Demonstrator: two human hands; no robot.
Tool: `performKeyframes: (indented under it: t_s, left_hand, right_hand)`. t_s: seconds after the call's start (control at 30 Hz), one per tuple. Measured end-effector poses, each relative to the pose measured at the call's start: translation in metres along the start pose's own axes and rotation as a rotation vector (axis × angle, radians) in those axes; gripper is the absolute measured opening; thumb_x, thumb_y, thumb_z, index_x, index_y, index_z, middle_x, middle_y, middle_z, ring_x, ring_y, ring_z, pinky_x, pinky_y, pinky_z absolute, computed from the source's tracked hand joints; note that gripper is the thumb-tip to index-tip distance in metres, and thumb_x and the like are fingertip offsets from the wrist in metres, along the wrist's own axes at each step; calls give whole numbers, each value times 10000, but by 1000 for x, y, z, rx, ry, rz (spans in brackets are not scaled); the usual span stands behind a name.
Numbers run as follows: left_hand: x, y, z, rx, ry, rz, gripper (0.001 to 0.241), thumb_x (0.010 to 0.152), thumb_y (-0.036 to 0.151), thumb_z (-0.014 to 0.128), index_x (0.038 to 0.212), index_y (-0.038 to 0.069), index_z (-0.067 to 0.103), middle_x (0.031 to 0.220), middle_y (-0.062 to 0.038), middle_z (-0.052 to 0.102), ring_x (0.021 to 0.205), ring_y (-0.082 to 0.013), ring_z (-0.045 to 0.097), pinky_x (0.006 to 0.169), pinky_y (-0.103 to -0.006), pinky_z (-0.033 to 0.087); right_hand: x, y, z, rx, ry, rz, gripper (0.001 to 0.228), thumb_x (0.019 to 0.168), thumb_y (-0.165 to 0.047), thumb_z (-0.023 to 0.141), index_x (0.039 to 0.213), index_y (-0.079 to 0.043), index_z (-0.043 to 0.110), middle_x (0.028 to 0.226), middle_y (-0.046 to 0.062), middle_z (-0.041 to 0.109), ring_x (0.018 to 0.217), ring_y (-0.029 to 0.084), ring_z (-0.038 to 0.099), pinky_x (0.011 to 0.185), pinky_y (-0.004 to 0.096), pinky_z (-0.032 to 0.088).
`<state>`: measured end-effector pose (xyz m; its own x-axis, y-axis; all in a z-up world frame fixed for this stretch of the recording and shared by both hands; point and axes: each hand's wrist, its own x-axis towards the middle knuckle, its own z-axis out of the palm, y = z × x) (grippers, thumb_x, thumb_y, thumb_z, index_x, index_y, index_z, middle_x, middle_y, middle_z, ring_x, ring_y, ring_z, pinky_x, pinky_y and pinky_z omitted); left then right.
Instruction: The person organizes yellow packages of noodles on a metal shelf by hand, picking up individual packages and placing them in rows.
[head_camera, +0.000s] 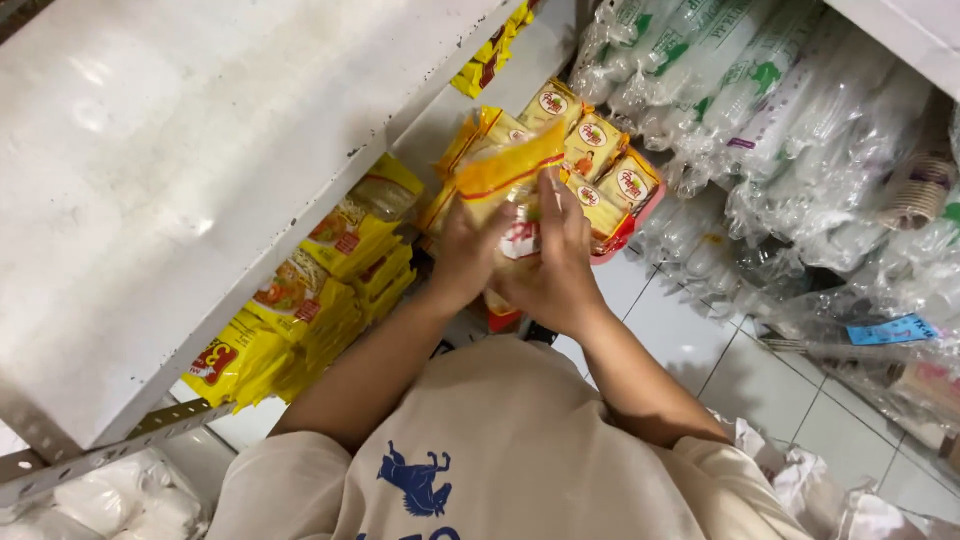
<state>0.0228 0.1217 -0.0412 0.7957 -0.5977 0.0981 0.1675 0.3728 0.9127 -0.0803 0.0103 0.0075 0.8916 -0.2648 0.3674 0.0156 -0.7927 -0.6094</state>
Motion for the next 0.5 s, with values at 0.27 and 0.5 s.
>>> performKeyframes:
  t_s: [0.27, 0.5]
  left_hand:
    - [7, 1, -2, -107, -10, -99, 411, 1023, 192, 671, 1354, -8, 529, 1219, -99, 682, 1033, -129, 678, 888, -305, 576]
    - [23, 12, 15, -8, 85, 80, 316, 1058, 194, 649, 1290, -12, 592, 1153, -69, 690, 989, -98, 642, 879, -282, 552]
  right_hand:
    - [27, 62, 1, 1132, 92, 408, 437, 1029, -24, 607, 1456, 5, 522, 1307, 107, 662, 1123, 155, 633, 987, 307, 523]
    - [31, 60, 8, 1245, 222, 427, 200, 1033, -3, 588, 1226, 11, 641, 1171, 74, 715, 1040, 136, 676, 946, 306, 552]
